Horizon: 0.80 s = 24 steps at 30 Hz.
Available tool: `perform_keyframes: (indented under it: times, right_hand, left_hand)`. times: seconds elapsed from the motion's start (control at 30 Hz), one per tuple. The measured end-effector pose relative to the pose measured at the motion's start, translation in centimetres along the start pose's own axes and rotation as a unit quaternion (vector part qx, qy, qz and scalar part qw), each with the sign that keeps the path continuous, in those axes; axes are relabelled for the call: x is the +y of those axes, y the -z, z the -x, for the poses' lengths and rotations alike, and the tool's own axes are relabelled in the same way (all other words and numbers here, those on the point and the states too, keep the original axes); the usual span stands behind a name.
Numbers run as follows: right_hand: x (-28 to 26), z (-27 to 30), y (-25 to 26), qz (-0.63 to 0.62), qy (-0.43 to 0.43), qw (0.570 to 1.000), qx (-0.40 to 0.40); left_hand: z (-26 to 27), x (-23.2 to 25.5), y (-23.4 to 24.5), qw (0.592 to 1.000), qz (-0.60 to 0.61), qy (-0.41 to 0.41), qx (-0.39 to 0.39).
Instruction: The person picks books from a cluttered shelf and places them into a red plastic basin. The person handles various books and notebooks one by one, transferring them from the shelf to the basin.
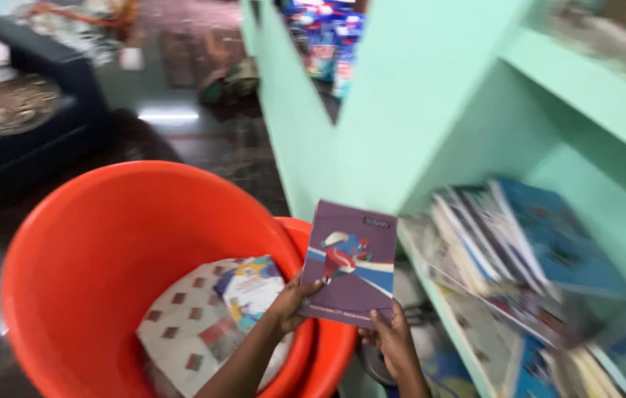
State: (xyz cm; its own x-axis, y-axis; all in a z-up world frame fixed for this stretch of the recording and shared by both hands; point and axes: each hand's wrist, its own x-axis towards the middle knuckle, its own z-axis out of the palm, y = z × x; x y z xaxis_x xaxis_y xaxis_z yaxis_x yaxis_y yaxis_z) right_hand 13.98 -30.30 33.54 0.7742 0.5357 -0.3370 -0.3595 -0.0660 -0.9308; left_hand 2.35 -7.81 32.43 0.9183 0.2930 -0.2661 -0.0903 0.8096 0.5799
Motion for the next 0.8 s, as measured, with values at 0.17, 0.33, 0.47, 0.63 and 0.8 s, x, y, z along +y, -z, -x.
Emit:
perform_keyframes:
  times: [0.17, 0.33, 0.47, 0.63, 0.8]
  right_hand:
    - [8.1, -11.6, -8.4, 0.145, -0.036, 0.987, -0.057]
    - [15.8, -19.3, -13.8, 0.274, -0.093, 0.955, -0.071]
    - [20.4, -23.4, -15.5, 0.314, -0.148, 0.936, -0.06]
    - [26.2, -27.6, -15.4, 0.321, -0.123, 0.938, -0.05]
    - [29.7, -27.8, -13.3, 0.278, -0.226, 0.931, -0.072]
  left_hand:
    - [-4.1, -0.6, 17.1, 0.965, -0.124, 0.007, 0.23]
    - [-5.8, -3.2, 30.5, 0.913, -0.203, 0.109, 0.336]
    - [-7.1, -4.0, 34.7, 0.867, -0.282, 0.18, 0.369]
    - [-9.2, -5.8, 36.3, 0.741, -0.499, 0.106, 0.436]
    - [-10.4, -6.6, 37.4, 0.704, -0.552, 0.182, 0.409]
